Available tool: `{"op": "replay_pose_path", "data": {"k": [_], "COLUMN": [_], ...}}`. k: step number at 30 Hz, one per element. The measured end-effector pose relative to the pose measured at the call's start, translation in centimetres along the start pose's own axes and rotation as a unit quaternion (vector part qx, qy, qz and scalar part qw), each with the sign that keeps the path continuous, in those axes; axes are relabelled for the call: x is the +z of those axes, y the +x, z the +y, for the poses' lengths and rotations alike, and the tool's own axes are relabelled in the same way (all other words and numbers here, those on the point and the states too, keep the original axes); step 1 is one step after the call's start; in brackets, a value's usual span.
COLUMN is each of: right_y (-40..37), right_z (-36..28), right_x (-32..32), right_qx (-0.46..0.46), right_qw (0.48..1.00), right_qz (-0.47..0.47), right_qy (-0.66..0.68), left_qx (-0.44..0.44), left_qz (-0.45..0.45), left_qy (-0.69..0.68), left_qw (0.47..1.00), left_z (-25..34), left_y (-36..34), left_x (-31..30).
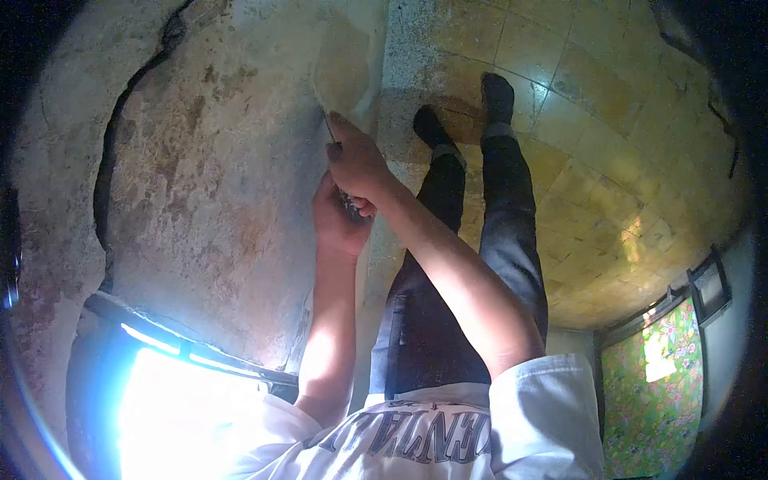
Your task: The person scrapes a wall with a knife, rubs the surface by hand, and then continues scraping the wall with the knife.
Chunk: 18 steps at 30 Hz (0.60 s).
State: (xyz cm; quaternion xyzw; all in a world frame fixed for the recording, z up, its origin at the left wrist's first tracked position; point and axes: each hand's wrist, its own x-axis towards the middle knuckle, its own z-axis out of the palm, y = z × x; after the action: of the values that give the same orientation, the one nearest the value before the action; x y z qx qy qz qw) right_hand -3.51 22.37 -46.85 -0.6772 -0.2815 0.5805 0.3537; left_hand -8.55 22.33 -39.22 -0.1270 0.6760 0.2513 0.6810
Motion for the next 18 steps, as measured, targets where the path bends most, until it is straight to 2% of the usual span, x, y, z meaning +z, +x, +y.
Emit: {"op": "replay_pose_path", "data": {"k": [2, 4, 7, 9, 11, 13, 15, 18], "right_y": [0.1, 0.4, 0.7, 1.0, 1.1, 2.4, 2.4, 2.4], "right_z": [-1.0, -0.9, -1.6, -0.7, 0.6, 0.4, 0.6, 1.0], "right_x": [-0.6, -0.3, -1.1, -0.4, 0.2, -0.1, -0.4, -0.2], "right_qx": [0.096, 0.115, 0.168, 0.081, 0.060, 0.082, 0.080, 0.003], "right_qw": [0.991, 0.986, 0.977, 0.994, 0.997, 0.995, 0.995, 0.999], "right_qz": [-0.077, -0.090, -0.096, -0.060, -0.048, -0.053, -0.057, -0.032], "right_qy": [0.059, 0.080, 0.091, 0.043, 0.016, 0.014, 0.021, 0.001], "left_qx": [-0.012, -0.054, -0.072, -0.051, -0.043, -0.043, -0.027, -0.008], "left_qz": [-0.005, -0.023, -0.113, -0.081, -0.061, -0.066, -0.024, 0.002], "left_qy": [-0.016, -0.047, -0.067, -0.033, -0.020, -0.024, 0.032, 0.041], "left_qw": [1.000, 0.997, 0.989, 0.995, 0.997, 0.997, 0.999, 0.999], "left_z": [0.8, 1.1, 0.5, 0.4, 0.3, 0.9, 0.6, 0.0], "left_y": [0.2, 0.9, 2.0, 1.6, 1.8, 3.5, 2.4, 1.1], "left_x": [-0.3, -1.6, -1.6, -0.4, -0.4, -0.1, 0.6, 2.1]}}
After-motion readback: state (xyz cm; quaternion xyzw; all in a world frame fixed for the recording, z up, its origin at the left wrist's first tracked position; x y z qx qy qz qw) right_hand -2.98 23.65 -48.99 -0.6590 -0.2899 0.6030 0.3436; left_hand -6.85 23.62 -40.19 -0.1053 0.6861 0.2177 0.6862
